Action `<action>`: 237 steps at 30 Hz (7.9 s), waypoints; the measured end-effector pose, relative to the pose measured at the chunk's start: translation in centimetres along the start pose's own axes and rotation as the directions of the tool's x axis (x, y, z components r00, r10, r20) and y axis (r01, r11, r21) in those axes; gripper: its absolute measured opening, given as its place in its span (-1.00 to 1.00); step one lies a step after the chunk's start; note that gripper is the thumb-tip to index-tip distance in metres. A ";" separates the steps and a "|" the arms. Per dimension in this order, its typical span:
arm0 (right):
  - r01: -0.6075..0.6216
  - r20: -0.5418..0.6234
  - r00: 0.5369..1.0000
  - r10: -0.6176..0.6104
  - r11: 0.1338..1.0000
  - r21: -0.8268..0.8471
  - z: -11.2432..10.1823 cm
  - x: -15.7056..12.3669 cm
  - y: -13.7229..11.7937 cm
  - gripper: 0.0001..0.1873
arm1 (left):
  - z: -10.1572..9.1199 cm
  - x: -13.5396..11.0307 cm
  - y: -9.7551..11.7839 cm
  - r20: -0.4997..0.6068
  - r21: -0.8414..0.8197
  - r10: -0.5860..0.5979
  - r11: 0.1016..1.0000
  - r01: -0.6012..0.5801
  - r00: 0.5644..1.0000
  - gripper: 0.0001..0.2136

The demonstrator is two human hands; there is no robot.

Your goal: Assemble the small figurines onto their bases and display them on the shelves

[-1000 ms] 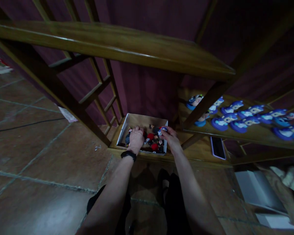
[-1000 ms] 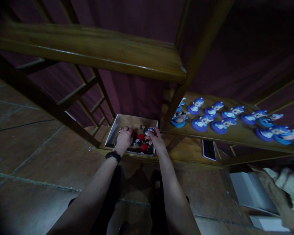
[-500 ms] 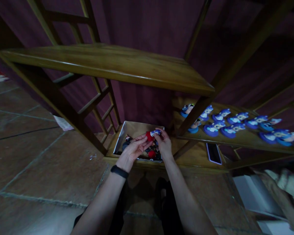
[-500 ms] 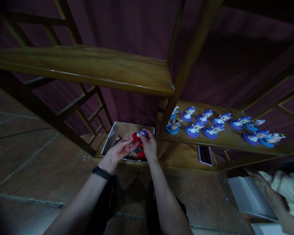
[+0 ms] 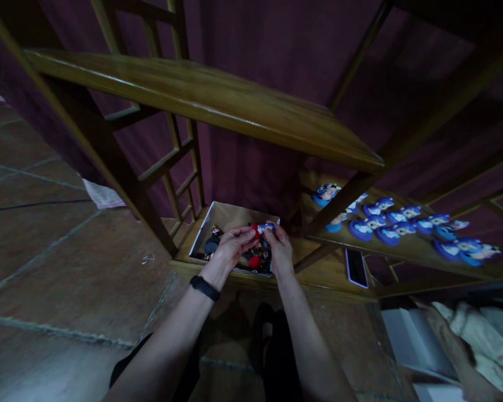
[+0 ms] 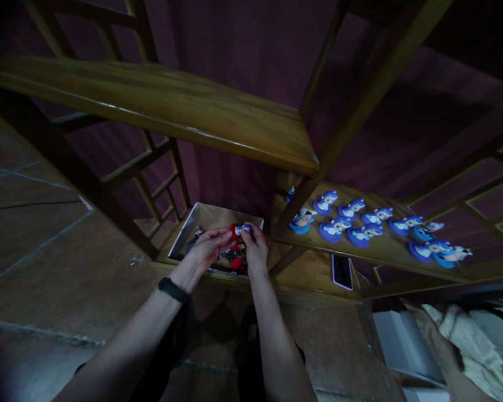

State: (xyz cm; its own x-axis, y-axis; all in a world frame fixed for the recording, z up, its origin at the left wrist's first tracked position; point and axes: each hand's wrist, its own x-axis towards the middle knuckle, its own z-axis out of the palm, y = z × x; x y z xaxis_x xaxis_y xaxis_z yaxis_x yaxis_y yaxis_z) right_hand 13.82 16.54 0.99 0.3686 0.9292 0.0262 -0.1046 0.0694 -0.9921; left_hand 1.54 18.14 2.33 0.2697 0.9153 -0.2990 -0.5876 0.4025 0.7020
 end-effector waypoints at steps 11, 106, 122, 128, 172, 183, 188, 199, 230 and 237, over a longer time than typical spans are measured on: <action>0.090 -0.023 0.995 -0.096 0.980 -0.179 0.7 -0.6 -0.3 -0.60 | 0.4 -0.8 -1.1 -0.130 -0.109 0.087 0.989 -0.101 0.988 -0.90; -0.187 0.403 0.901 0.164 0.982 0.019 -0.3 -0.8 0.6 -0.69 | -1.5 -1.7 -1.4 -0.094 0.200 0.138 0.973 -0.117 0.986 -0.67; -0.094 0.408 0.911 0.063 0.994 0.055 -1.4 -2.8 0.9 -0.65 | -1.3 -3.6 -1.7 0.034 0.603 0.397 0.724 -0.336 0.917 -0.76; -0.082 0.405 0.913 0.053 0.995 0.055 -1.9 -4.3 0.2 -0.64 | -0.6 -7.0 -2.4 0.039 0.751 0.487 0.562 -0.347 0.873 -0.66; -0.003 0.432 0.901 0.024 0.999 -0.047 -6.1 -13.7 0.7 -0.67 | -2.4 -15.4 -4.7 0.381 0.916 0.323 -0.005 -0.401 0.867 -0.69; -0.293 0.424 0.876 0.230 0.952 0.090 -4.6 -13.9 1.2 -0.56 | -4.9 -12.7 -5.7 0.006 0.308 -0.057 0.950 0.053 0.998 -0.72; -0.313 0.414 0.875 0.250 0.945 0.091 -4.6 -13.5 1.8 -0.58 | -4.8 -12.6 -5.9 0.016 0.303 -0.063 0.951 0.055 0.998 -0.70; -0.388 0.410 0.856 0.316 0.916 0.103 -5.1 -13.1 2.5 -0.64 | -4.6 -12.4 -6.5 -0.093 0.292 -0.052 0.953 0.077 0.994 -0.77; -0.455 0.365 0.852 0.376 0.875 0.162 -5.2 -13.4 2.3 -0.79 | -4.6 -12.4 -6.5 -0.165 0.229 -0.136 0.958 0.172 0.977 -0.87; -0.374 0.358 0.880 0.312 0.920 0.118 -4.8 -13.8 1.3 -0.73 | -4.3 -12.6 -6.0 -0.129 0.250 -0.159 0.950 0.187 0.979 -0.89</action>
State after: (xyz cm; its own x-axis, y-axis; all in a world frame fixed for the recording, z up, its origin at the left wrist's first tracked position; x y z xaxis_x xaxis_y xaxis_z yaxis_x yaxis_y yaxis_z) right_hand 13.03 2.07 -1.29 -0.0387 0.9693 -0.2430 -0.3429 -0.2413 -0.9079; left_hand -1.62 4.26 -0.97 0.2585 0.8339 -0.4876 -0.3168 0.5500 0.7727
